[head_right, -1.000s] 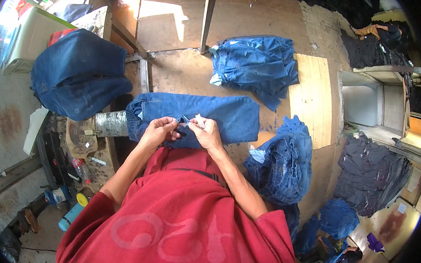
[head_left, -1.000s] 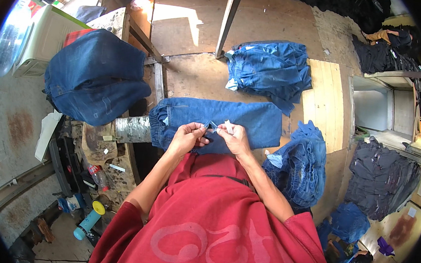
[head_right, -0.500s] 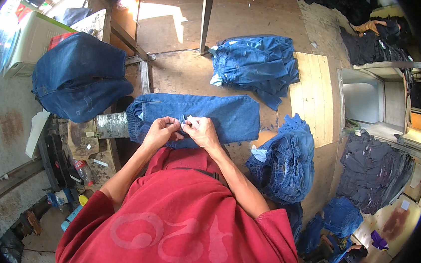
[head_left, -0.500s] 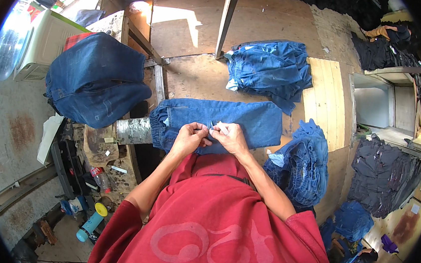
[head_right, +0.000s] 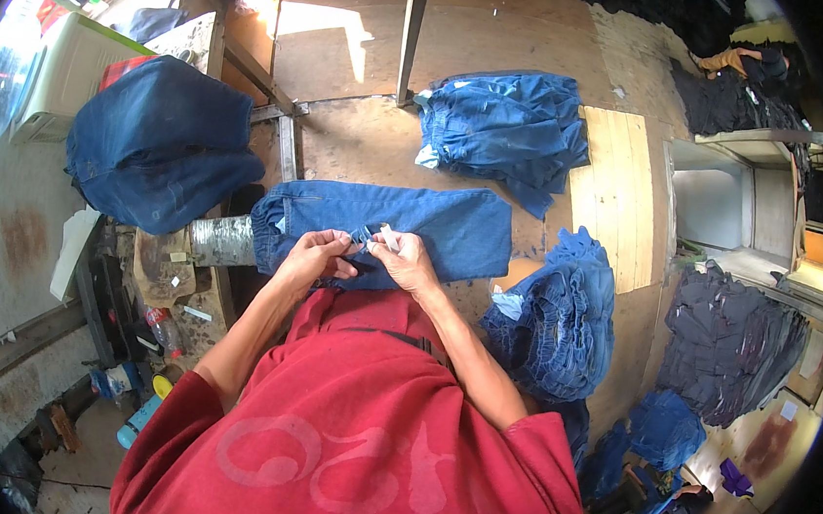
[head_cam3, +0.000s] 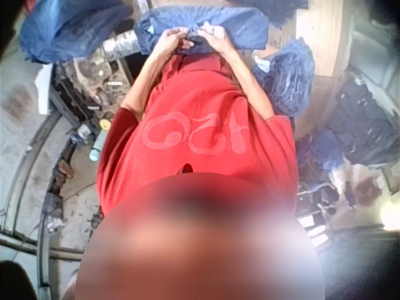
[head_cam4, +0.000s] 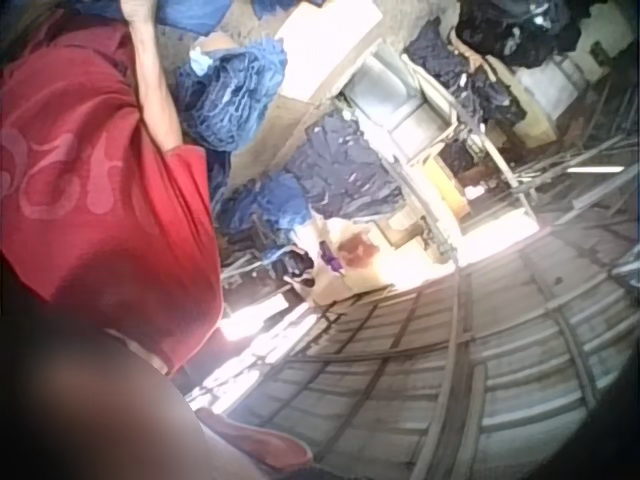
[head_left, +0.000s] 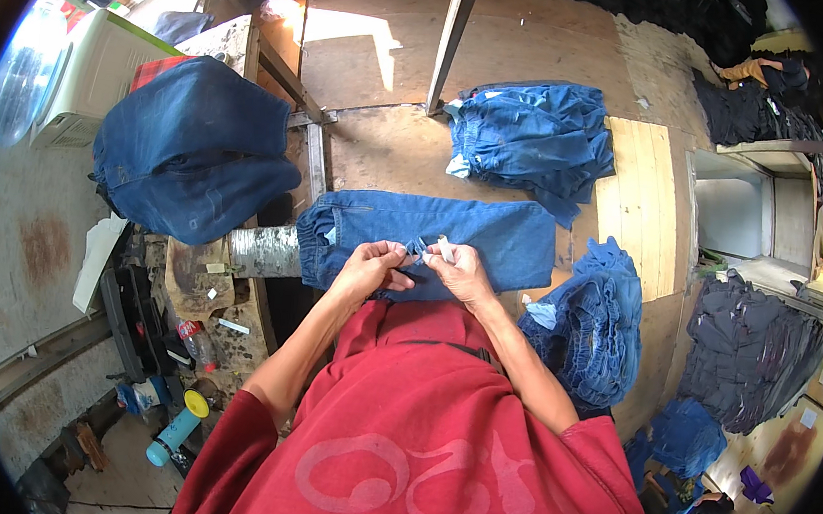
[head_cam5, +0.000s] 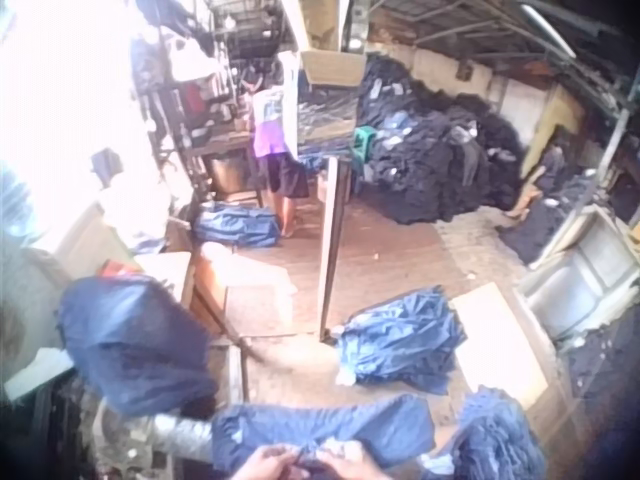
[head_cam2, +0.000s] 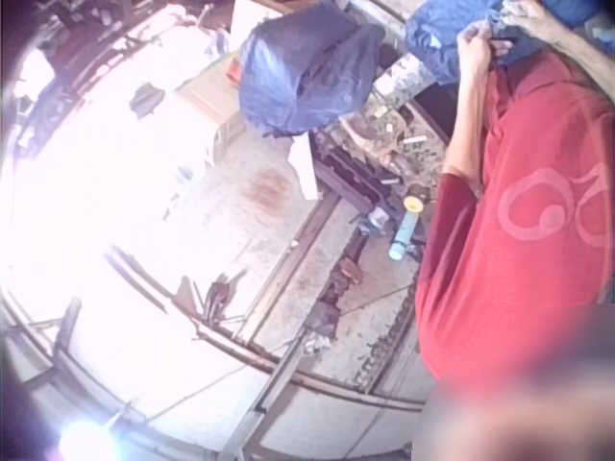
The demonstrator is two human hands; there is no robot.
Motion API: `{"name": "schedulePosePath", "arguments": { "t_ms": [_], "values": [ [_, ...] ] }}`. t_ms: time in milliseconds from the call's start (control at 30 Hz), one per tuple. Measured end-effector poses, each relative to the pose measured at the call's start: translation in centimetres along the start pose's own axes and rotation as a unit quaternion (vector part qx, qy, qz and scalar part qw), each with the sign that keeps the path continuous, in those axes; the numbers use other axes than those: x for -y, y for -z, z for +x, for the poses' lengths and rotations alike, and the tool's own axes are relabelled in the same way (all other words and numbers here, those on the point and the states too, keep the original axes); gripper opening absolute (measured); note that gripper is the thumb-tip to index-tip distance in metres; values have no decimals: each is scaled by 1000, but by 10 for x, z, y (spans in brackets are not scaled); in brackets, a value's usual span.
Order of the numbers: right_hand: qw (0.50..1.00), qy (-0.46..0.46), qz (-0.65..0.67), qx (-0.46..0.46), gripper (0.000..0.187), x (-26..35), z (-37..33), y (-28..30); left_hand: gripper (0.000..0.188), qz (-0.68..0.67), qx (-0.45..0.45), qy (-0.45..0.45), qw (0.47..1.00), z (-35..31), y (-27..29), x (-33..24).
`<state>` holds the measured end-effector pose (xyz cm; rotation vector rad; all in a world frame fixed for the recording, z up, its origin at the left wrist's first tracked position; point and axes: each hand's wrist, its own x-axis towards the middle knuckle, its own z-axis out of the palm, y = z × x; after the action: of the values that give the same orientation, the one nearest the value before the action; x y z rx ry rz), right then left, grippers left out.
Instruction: The person repeatedly picks up blue jeans from a pile, uses a small blade to scrape and cut loose threads from the seams and edges, and places the jeans back on the pile. The process is repeated for multiple pairs of jeans.
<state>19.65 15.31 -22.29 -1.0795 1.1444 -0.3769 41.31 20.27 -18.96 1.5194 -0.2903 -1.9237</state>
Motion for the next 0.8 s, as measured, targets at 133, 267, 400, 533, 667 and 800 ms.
{"name": "schedulePosePath", "arguments": {
  "t_ms": [133, 267, 400, 533, 667, 800],
  "values": [
    [999, 41, -36, -1, 26, 6, -2, -1, 24, 82, 12, -38, 996, 4, -6, -2],
    [998, 37, -54, 5, 26, 8, -2, 0, 24, 166, 13, -81, 983, 12, -7, 2],
    [998, -14, 46, 43, 25, 7, -2, 2, 26, 65, 26, -54, 996, 12, -2, 9],
    [998, -2, 55, 43, 24, 10, -2, 1, 27, 25, 21, -58, 998, 11, 0, 14],
    [995, 67, -66, 31, 24, 11, 0, -1, 28, 110, 20, -82, 990, 15, -2, 16],
    [998, 33, 31, 53, 25, 8, 1, 0, 29, 111, 8, -87, 990, 17, -3, 18]
  ]
}}
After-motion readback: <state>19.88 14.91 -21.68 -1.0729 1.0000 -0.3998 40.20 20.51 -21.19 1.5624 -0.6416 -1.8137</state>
